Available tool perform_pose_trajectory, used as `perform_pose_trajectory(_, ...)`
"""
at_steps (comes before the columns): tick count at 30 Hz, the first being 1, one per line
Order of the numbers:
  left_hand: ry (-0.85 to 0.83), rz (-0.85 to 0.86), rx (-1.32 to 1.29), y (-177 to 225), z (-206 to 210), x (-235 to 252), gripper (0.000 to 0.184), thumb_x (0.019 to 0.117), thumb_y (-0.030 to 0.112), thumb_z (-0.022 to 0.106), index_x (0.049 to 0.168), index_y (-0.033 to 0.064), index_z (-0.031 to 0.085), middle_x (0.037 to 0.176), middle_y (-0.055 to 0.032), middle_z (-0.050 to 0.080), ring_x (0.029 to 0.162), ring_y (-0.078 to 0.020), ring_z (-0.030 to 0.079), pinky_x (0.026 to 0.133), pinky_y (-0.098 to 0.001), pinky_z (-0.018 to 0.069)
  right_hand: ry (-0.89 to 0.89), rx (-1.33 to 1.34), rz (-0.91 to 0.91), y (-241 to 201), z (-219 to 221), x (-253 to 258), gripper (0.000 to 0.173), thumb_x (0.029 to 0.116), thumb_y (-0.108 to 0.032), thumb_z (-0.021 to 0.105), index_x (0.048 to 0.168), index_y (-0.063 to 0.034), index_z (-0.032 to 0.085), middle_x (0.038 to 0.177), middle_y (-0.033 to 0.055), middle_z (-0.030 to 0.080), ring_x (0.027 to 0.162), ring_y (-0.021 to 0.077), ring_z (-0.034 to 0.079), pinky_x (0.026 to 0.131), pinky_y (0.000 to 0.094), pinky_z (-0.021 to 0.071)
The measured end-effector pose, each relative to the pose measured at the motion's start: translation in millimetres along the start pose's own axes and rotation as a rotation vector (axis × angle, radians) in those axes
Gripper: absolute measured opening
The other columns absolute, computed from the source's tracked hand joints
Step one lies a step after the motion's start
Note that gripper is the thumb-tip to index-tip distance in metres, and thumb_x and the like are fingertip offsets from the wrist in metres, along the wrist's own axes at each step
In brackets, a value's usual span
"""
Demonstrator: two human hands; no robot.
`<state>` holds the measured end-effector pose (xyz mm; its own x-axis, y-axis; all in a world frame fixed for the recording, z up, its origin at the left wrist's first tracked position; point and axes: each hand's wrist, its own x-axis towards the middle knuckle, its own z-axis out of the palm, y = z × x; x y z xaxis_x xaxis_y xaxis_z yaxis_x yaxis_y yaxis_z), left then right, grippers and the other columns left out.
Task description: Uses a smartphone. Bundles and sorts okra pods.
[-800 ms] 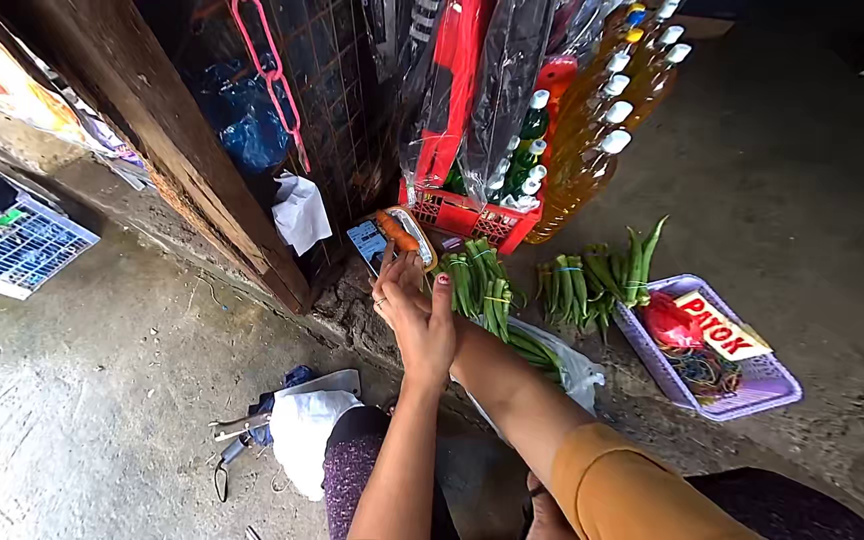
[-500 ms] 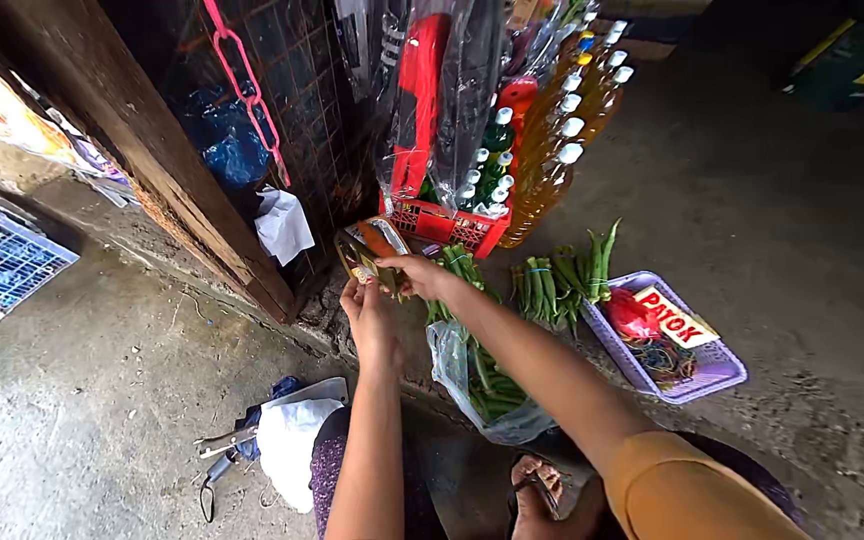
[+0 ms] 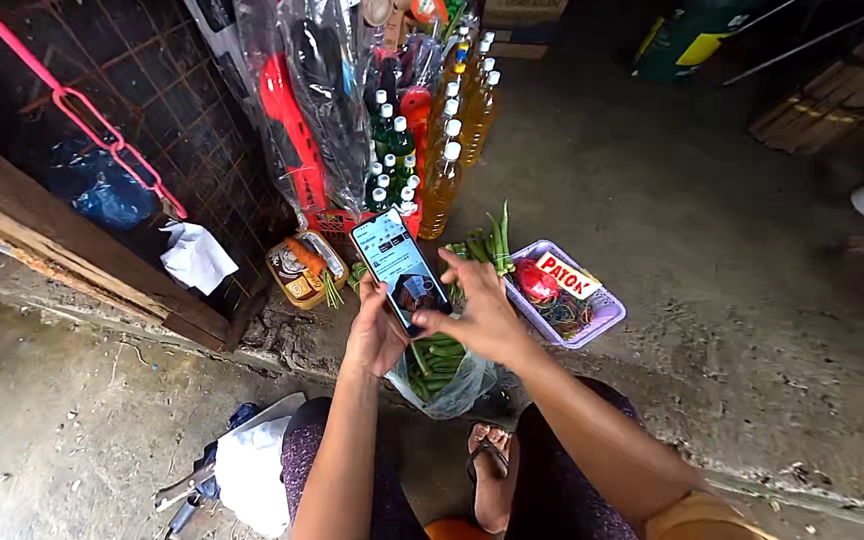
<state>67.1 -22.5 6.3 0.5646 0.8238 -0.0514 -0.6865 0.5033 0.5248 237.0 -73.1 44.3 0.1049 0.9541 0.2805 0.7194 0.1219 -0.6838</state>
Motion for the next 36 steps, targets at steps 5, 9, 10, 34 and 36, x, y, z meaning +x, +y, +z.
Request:
perform_pose_trajectory(5, 0.014, -0.073, 0.311, -23.9, 14.1, 10.2, 0.094, 0.0761, 0.003, 0.074, 0.147, 0.0229, 0.015, 0.124, -0.0166, 0.061, 0.101, -0.0363, 0.07, 0.074, -0.0538, 0.0628, -0.075, 0.728, 0.101, 33.0, -18.8, 39.1, 0.058, 0.0902, -0.021, 0.068, 0.144, -0.0075, 0.05, 0.13, 0.0082, 0.063, 0.113, 0.0165, 0.065, 0.095, 0.0367, 0.0562)
perform_pose_trajectory(9, 0.043, -0.068, 0.414, -35.7, 21.2, 20.6, 0.092, 0.0769, -0.008, 0.068, 0.148, 0.0177, 0.016, 0.124, -0.0164, 0.059, 0.101, -0.0319, 0.07, 0.074, -0.0488, 0.0634, 0.012, 0.946, 0.115, 49.4, -4.7, 43.4, 0.052, 0.0908, -0.006, 0.059, 0.142, -0.0074, 0.049, 0.123, 0.0067, 0.066, 0.109, 0.0145, 0.066, 0.095, 0.0356, 0.0561)
perform_pose_trajectory(10, 0.046, -0.069, 0.441, -36.7, 20.8, 21.3, 0.092, 0.0774, -0.007, 0.067, 0.149, 0.0169, 0.015, 0.125, -0.0163, 0.059, 0.101, -0.0312, 0.07, 0.075, -0.048, 0.0633, 0.048, 0.96, 0.131, 49.7, -1.0, 42.5, 0.049, 0.0922, -0.004, 0.059, 0.141, -0.0071, 0.049, 0.121, 0.0064, 0.066, 0.107, 0.0138, 0.066, 0.094, 0.0345, 0.0565)
perform_pose_trajectory(34, -0.041, -0.039, 0.497, -35.0, 7.4, 31.8, 0.074, 0.0821, -0.013, 0.053, 0.141, 0.0247, 0.029, 0.122, -0.0084, 0.065, 0.099, -0.0279, 0.072, 0.079, -0.0483, 0.0641, -0.239, 1.09, 0.261, 80.7, 1.9, 10.4, 0.063, 0.0842, -0.002, 0.064, 0.143, -0.0108, 0.045, 0.122, 0.005, 0.067, 0.108, 0.0135, 0.067, 0.093, 0.0336, 0.0577)
perform_pose_trajectory(36, -0.079, -0.024, 0.496, -36.3, 3.7, 30.8, 0.077, 0.0813, -0.014, 0.052, 0.142, 0.0276, 0.029, 0.124, -0.007, 0.064, 0.099, -0.027, 0.072, 0.077, -0.0474, 0.0643, -0.273, 1.088, 0.253, 81.5, 0.3, 8.0, 0.063, 0.0856, -0.003, 0.062, 0.144, -0.0137, 0.043, 0.123, 0.0041, 0.066, 0.104, 0.0135, 0.068, 0.086, 0.0332, 0.0606)
